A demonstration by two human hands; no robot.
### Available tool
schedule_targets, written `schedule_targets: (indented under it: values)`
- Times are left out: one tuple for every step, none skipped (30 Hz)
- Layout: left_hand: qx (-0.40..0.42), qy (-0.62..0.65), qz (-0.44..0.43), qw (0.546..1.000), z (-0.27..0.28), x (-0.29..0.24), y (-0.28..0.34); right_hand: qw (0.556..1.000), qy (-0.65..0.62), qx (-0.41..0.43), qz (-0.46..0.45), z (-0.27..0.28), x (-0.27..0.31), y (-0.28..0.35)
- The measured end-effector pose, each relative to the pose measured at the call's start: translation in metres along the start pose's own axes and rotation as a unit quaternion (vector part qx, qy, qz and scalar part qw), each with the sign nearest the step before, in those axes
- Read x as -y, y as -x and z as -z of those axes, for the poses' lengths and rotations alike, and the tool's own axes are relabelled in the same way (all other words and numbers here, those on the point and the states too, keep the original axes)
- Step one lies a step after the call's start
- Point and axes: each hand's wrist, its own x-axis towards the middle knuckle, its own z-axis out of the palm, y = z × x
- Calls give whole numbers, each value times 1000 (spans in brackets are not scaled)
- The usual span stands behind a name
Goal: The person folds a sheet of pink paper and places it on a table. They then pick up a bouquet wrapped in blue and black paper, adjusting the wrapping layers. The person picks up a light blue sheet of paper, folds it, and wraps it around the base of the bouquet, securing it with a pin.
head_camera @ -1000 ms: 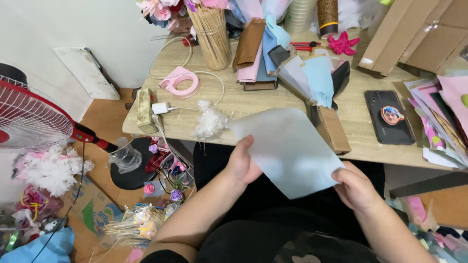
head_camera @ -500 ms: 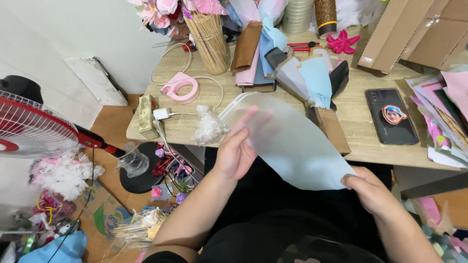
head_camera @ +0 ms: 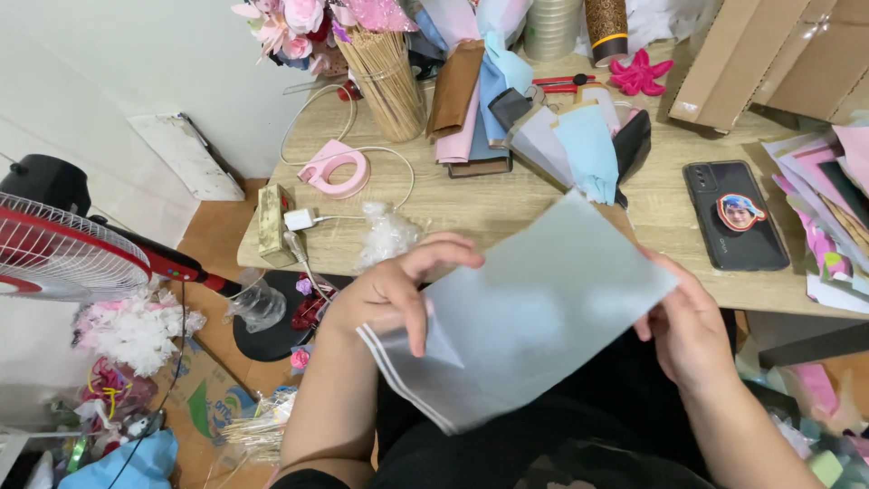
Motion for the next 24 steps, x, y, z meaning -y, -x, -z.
schedule_targets:
  values:
    - [1,3,0,1000,-2,-6,-5,1000,0,-3,-1,-1,-1,-2]
    - [6,-95,43,995,-4,-12,-11,999,-26,37,-21,-3,-1,-4]
    - [11,-193,83,978,-5,-18,-16,995,-52,77,-40,-5,-1,-8]
    - [11,-193,82,978,-8,-13,-16,995,-52,77,-39,-15,6,-6]
    - [12,-211,83,974,-11,-8,-15,997,-47,54,-10,-25,12,-4]
    - [13,-229,84,970,-13,-3,-14,998,-41,31,19,-36,19,-3]
    - [14,-230,84,969,-16,0,-12,998,-42,31,20,-40,20,-4]
    - [-5,-240,96,966,-18,3,-11,999,-17,-19,46,-44,20,-5]
    - [-22,-247,109,963,-21,6,-8,995,8,-72,69,-47,20,-4]
    - [-18,-244,111,963,-21,8,-5,995,7,-75,67,-48,20,-6]
    - [-44,-221,112,968,-20,11,-2,993,-28,-86,72,-48,21,-8]
    - [-70,-198,113,971,-20,13,1,990,-63,-97,76,-49,21,-11]
    - [-71,-198,114,971,-19,15,3,991,-63,-96,75,-47,20,-13]
    - [-82,-138,98,982,-19,17,5,992,-81,-76,60,-45,19,-16]
    - [-94,-77,83,989,-19,18,8,993,-99,-55,44,-43,18,-17]
    - [-96,-77,85,989,-21,18,9,993,-99,-53,41,-47,16,-18]
    - [-119,-86,75,986,-23,18,8,993,-106,-44,33,-50,15,-19]
    - [-142,-95,64,983,-25,19,6,993,-113,-35,25,-52,15,-20]
    - [-143,-96,64,983,-26,23,3,993,-112,-34,25,-52,11,-22]
    - [-156,-64,-1,986,-27,26,-1,994,-98,-22,45,-52,8,-24]
    - [-166,-32,-65,983,-27,30,-4,994,-84,-11,66,-52,4,-25]
    - [-165,-32,-66,984,-31,29,-6,994,-84,-11,66,-53,3,-26]
    - [-177,-8,-83,981,-36,29,-9,996,-60,-9,63,-53,2,-27]
    - [-188,16,-101,977,-41,29,-12,998,-35,-7,59,-53,1,-28]
